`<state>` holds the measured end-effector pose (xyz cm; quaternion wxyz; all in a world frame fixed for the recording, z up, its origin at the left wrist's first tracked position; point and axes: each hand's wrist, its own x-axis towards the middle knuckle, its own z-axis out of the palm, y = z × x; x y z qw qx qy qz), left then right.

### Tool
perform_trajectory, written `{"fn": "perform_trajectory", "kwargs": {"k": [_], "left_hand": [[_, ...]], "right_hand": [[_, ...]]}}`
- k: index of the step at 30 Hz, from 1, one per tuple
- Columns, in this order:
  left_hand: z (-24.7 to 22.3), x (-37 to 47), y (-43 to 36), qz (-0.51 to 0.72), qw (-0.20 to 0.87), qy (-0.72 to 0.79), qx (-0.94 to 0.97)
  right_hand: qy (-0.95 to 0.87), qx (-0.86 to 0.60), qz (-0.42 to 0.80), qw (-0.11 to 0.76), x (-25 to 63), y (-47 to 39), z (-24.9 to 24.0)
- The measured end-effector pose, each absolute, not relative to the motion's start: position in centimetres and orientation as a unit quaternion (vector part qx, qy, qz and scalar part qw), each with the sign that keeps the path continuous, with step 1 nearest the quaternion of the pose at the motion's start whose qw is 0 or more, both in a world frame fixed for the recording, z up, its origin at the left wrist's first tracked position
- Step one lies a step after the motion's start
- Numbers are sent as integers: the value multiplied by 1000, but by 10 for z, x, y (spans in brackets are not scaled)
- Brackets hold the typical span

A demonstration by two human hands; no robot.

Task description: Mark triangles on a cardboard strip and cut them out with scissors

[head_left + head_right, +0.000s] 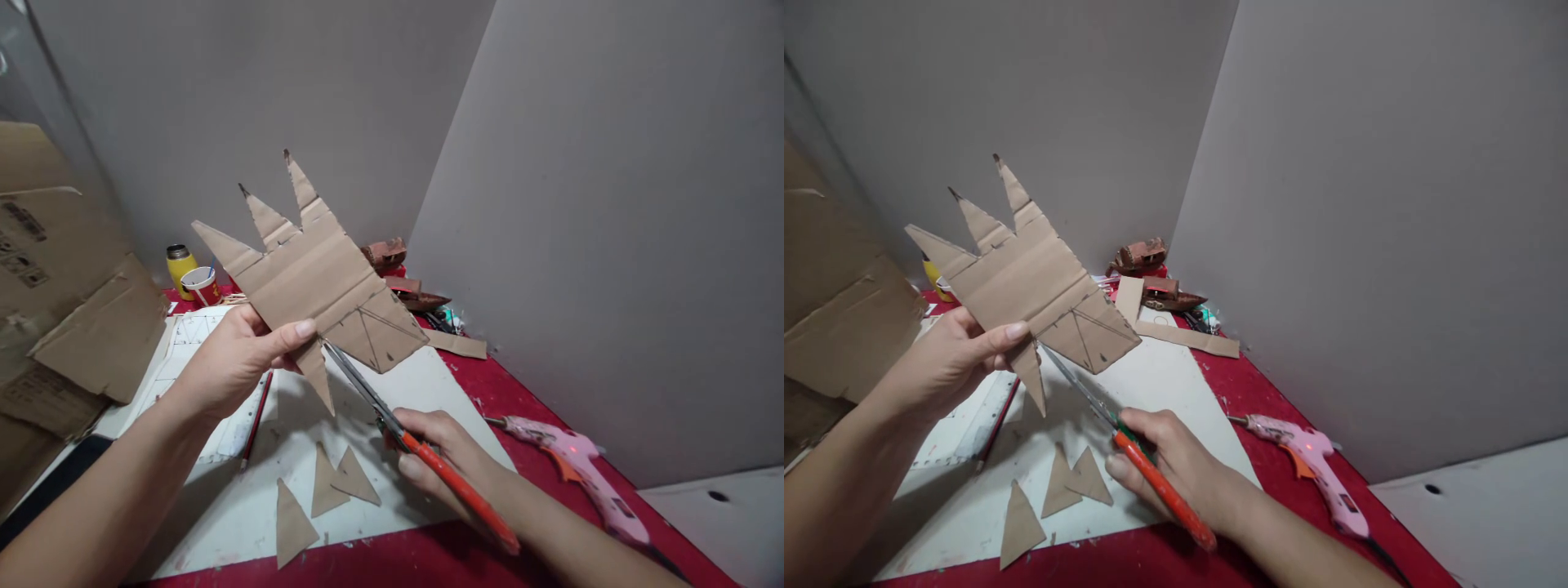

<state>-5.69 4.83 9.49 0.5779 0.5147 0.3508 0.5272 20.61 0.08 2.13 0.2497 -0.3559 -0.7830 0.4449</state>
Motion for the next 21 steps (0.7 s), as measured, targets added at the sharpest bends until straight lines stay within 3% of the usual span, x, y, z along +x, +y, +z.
{"fn": "perform_trajectory", "kwargs": {"k": [10, 21], "left_hand": [[92, -55, 49, 498, 598, 330, 534], [90, -55, 51, 474, 615, 325, 540]], "right_hand": [[-765, -354, 456, 285, 207, -3, 17], [-776, -377, 437, 254, 216, 0, 15]]}}
